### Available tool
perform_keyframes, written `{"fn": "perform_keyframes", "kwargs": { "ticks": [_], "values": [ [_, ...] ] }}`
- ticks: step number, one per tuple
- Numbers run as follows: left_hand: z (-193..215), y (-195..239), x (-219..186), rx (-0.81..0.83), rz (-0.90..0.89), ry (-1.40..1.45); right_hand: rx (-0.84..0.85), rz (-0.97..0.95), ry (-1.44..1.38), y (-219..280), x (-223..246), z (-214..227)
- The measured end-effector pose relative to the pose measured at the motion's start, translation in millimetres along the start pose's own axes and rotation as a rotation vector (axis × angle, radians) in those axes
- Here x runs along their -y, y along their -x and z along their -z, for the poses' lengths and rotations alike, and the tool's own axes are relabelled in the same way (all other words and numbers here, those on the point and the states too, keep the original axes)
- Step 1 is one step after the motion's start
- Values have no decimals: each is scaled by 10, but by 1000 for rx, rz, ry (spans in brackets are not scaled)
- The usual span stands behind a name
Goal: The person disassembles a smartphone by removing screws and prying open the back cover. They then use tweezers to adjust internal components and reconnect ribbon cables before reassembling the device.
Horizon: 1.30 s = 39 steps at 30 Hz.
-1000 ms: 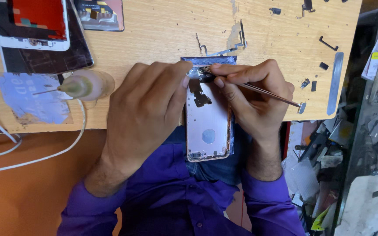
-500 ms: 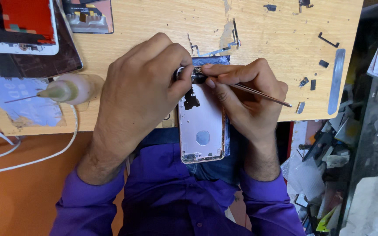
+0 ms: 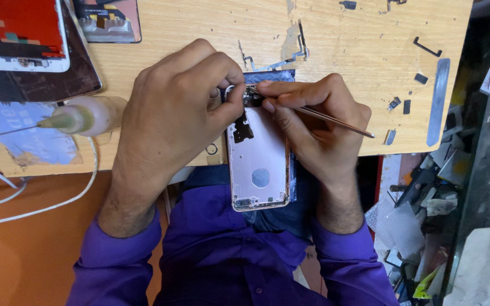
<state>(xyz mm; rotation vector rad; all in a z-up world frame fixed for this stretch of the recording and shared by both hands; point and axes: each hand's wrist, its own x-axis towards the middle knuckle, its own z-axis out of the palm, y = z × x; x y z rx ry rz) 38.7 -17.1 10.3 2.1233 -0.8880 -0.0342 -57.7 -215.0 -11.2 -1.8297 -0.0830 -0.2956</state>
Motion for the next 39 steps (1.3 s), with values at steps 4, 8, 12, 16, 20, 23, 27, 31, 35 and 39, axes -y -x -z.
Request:
{"fn": "perform_keyframes", "kwargs": {
  "ticks": [4,8,12,16,20,23,27,31,35,39],
  "values": [
    [-33,-8,6,-28,-39,-94,-11,-4,-2,7,5,-8],
    [-49,-8,6,-35,-60,-99,-25,-37,-21,18,8,-16],
    [-14,-5,23,-31,-89,-76,-20,-21,-9,21,3,-18],
    [42,2,49,17,-11,99,-24,-17,-17,25,-7,-16],
    [61,59,17,-13,24,139,-33,-11,-17,27,2,-6],
    [50,199,-66,-80,50,125,-94,-12,-137,28,-1,-11],
    [8,394,-153,-59,136,135,-190,84,-167,15,-47,54],
    [-20,480,-169,-73,-40,-13,-369,253,-292,-6,-142,89],
    [-15,472,-134,-36,-134,-121,-496,291,-293,17,-72,99],
    [-21,430,-77,-25,-184,-169,-335,130,395,71,207,134]
  ]
}}
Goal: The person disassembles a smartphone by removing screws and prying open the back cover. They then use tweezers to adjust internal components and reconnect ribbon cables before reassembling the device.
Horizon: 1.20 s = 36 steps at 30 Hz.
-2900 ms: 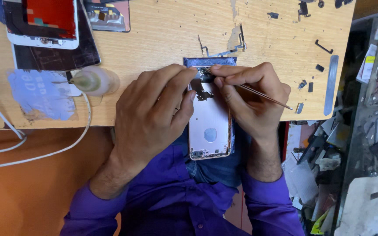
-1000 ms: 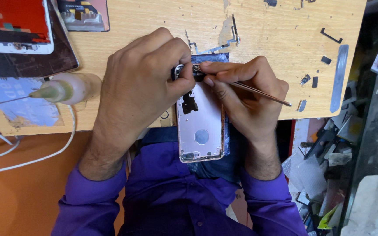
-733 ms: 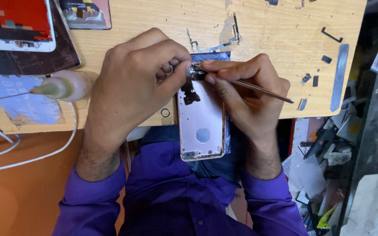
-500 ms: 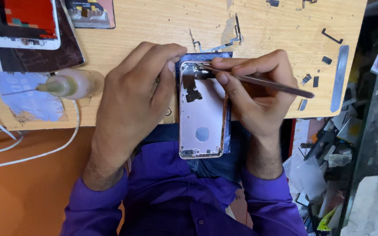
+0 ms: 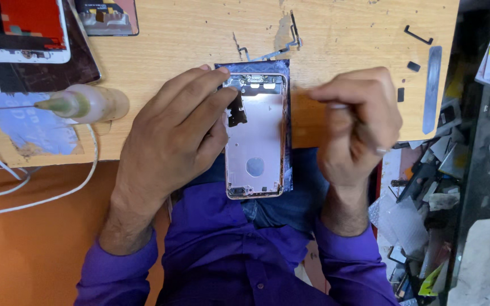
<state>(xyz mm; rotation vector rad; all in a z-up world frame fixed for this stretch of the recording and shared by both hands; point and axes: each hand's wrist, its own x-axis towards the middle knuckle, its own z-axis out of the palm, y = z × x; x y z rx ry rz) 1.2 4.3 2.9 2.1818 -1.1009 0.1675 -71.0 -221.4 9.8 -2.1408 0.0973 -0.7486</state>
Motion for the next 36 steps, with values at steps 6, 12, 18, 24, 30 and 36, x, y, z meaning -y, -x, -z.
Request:
{"fn": "perform_keyframes", "kwargs": {
  "ticks": [6,12,18,24,30,36],
  "values": [
    [-28,-16,30,2,-15,-18,348,34,164,-140,165,-45],
    [-58,-4,46,7,-25,-69,371,-127,165,-169,154,-137],
    [-78,6,67,10,-28,-85,364,-130,214,-196,135,-202],
    [-73,29,99,44,-6,-35,355,-168,247,-194,158,-264],
    [-12,49,95,107,2,17,343,-159,233,-163,122,-265],
    [44,66,97,179,-41,-38,325,-134,212,-138,109,-251]
  ]
}}
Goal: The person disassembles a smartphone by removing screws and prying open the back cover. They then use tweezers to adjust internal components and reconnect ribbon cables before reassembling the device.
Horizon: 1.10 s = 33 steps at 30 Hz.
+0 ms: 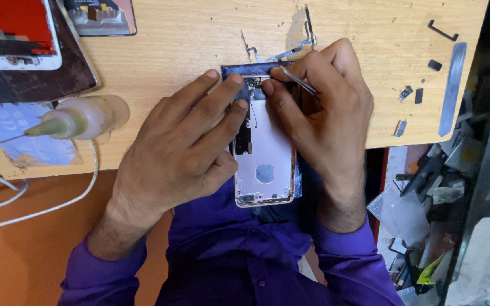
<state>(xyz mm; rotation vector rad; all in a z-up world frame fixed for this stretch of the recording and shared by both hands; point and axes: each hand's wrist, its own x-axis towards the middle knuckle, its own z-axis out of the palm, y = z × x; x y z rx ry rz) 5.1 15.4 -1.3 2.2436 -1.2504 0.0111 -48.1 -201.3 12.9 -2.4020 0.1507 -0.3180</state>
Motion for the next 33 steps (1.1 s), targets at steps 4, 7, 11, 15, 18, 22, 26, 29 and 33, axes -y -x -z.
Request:
{"fn": "perform_keyframes", "kwargs": {
  "ticks": [4,7,11,15,18,22,26,29,33],
  "values": [
    [12,7,-10,77,-52,-29,-24,33,19,-7,5,0],
    [28,-5,34,102,-105,-49,-19,-5,38,-2,12,4],
    [73,3,56,113,-145,-55,-49,56,19,5,4,18],
    [74,-9,28,93,-125,-63,-49,43,26,15,-12,12],
    [77,-38,18,98,-137,-75,-63,61,28,19,-24,6],
    [122,-63,-7,73,-146,-64,-74,80,34,28,-31,-2],
    [144,-110,-78,12,-64,1,-95,124,34,19,-31,2],
    [171,-164,-128,9,-11,23,-86,105,41,14,-28,8],
    [231,-264,-188,56,29,11,-105,134,25,9,-22,12]
  ]
}}
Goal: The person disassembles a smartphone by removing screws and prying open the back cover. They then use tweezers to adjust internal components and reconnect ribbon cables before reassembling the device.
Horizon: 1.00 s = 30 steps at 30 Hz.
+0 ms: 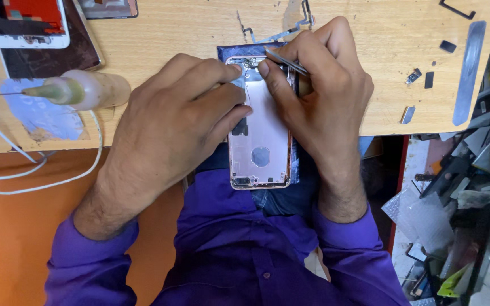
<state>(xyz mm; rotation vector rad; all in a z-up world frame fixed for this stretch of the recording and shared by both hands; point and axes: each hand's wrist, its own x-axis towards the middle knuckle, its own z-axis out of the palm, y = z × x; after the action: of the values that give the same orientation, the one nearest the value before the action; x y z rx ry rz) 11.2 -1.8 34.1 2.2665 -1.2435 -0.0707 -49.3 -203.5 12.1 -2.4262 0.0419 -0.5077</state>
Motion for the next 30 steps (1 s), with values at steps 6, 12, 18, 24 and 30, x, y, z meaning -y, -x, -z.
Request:
{"fn": "perform_keyframes", "kwargs": {
  "ticks": [6,12,18,24,30],
  "values": [
    [54,-106,-137,42,74,-45,-34,25,-16,16,-42,-7],
    [10,-138,-245,71,133,-99,-48,44,-18,21,-59,-7],
    [21,-156,-243,62,113,-128,-52,53,-32,37,-96,-23],
    [-62,-150,-235,16,38,-230,-37,34,-30,45,-103,-23],
    [-51,25,-162,-15,47,-84,-49,56,-30,32,-84,-9]
  ]
}}
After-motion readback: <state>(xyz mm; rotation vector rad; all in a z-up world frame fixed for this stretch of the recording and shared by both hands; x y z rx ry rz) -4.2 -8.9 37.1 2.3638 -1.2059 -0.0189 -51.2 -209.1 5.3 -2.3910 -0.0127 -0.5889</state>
